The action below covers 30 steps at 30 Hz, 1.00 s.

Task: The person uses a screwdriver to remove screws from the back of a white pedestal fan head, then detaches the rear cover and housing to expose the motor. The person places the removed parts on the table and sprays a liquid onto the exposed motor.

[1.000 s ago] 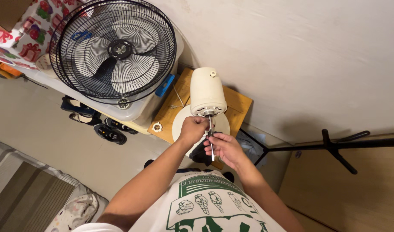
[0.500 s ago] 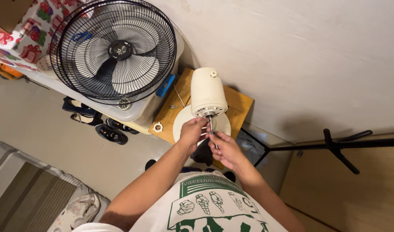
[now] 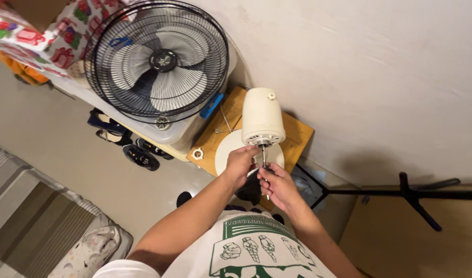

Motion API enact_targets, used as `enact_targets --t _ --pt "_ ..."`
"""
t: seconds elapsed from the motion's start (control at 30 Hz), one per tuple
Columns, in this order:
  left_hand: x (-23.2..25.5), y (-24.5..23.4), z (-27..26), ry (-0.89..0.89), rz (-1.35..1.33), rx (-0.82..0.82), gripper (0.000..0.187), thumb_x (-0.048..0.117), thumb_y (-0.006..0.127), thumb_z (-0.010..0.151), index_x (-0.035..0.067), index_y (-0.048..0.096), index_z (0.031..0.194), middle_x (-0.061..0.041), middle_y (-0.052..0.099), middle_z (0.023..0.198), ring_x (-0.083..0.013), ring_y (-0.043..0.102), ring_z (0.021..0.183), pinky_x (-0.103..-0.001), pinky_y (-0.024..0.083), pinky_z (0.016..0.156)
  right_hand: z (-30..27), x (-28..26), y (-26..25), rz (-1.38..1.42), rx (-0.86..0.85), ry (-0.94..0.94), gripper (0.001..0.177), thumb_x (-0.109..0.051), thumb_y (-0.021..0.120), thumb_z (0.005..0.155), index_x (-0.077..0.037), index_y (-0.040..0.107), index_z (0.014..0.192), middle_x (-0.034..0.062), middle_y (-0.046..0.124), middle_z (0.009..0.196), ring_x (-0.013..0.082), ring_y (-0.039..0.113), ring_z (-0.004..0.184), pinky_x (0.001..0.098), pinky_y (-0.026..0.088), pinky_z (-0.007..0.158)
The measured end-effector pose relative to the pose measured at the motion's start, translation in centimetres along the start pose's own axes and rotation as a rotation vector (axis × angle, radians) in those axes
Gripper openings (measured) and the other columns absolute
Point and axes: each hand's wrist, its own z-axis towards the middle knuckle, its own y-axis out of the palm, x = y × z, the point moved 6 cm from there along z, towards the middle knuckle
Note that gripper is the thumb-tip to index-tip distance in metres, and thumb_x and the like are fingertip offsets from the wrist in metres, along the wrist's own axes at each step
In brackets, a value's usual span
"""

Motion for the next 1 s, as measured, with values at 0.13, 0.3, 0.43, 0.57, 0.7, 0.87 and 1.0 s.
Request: enact_targets --t 0.13,0.3,0.43,0.57,0.7,0.87,1.0 --pt "0.4 0.1 -0.3 0.003 0.049 0.036 0.011 0.017 0.075 0.088 0.007 0.072 0.092 -0.003 0.069 0.081 -0.0136 0.060 0.064 -0.029 0.050 0.062 0.4 -0.6 -0.4 0.130 -0.020 0.032 0.032 -0.025 0.049 0.102 0.002 0.064 0.113 0.0076 0.063 0.081 0.0106 0.047 0.056 0.0246 0.037 0.044" --pt "0.5 0.1 -0.3 -0.009 0.061 0.037 0.010 0.018 0.075 0.087 0.008 0.072 0.090 -0.002 0.069 0.078 -0.0138 0.060 0.062 -0.028 0.051 0.062 0.0 -0.9 -0.3 0.086 -0.003 0.004 0.025 -0.012 0.052 0.100 0.003 0.062 0.118 0.0081 0.063 0.088 0.0142 0.054 0.066 0.0291 0.048 0.056" --pt "0.2 -0.1 0.0 0.006 0.071 0.053 0.011 0.018 0.076 0.088 0.008 0.073 0.092 0.000 0.066 0.079 -0.0102 0.056 0.065 -0.027 0.049 0.063 0.1 -0.9 -0.3 0.028 0.049 -0.016 0.018 -0.009 0.055 0.102 0.000 0.059 0.117 0.0065 0.061 0.090 0.0128 0.055 0.068 0.0270 0.045 0.055" --pt "0.1 0.0 0.0 -0.005 0.076 0.046 0.011 0.017 0.075 0.087 0.008 0.073 0.093 0.001 0.069 0.081 -0.0102 0.059 0.066 -0.027 0.048 0.063 0.3 -1.2 -0.3 0.068 0.052 0.019 0.028 -0.022 0.051 0.104 0.000 0.063 0.115 0.0048 0.059 0.084 0.0107 0.048 0.059 0.0240 0.033 0.043" --pt "0.4 0.0 -0.2 -0.014 0.056 0.040 0.012 0.017 0.074 0.087 0.009 0.073 0.095 -0.001 0.068 0.081 -0.0121 0.060 0.066 -0.027 0.050 0.063 0.4 -1.6 -0.2 0.071 0.036 -0.001 0.032 -0.019 0.049 0.102 0.003 0.065 0.117 0.0060 0.061 0.084 0.0119 0.051 0.060 0.0255 0.037 0.044" --pt "0.6 0.2 -0.3 -0.011 0.042 0.015 0.013 0.017 0.072 0.088 0.007 0.073 0.097 -0.001 0.070 0.080 -0.0114 0.061 0.066 -0.027 0.049 0.062 0.3 -1.8 -0.3 -0.018 0.113 -0.031 0.023 -0.009 0.053 0.102 0.000 0.063 0.120 0.0067 0.064 0.088 0.0129 0.057 0.067 0.0261 0.043 0.051" --pt "0.3 0.0 -0.2 -0.003 0.070 0.028 0.013 0.018 0.074 0.089 0.007 0.073 0.097 0.001 0.066 0.078 -0.0096 0.055 0.064 -0.026 0.048 0.061 0.2 -1.9 -0.3 -0.096 0.122 -0.075 0.026 -0.004 0.057 0.098 -0.002 0.064 0.123 0.0039 0.062 0.087 0.0108 0.057 0.068 0.0252 0.039 0.049"
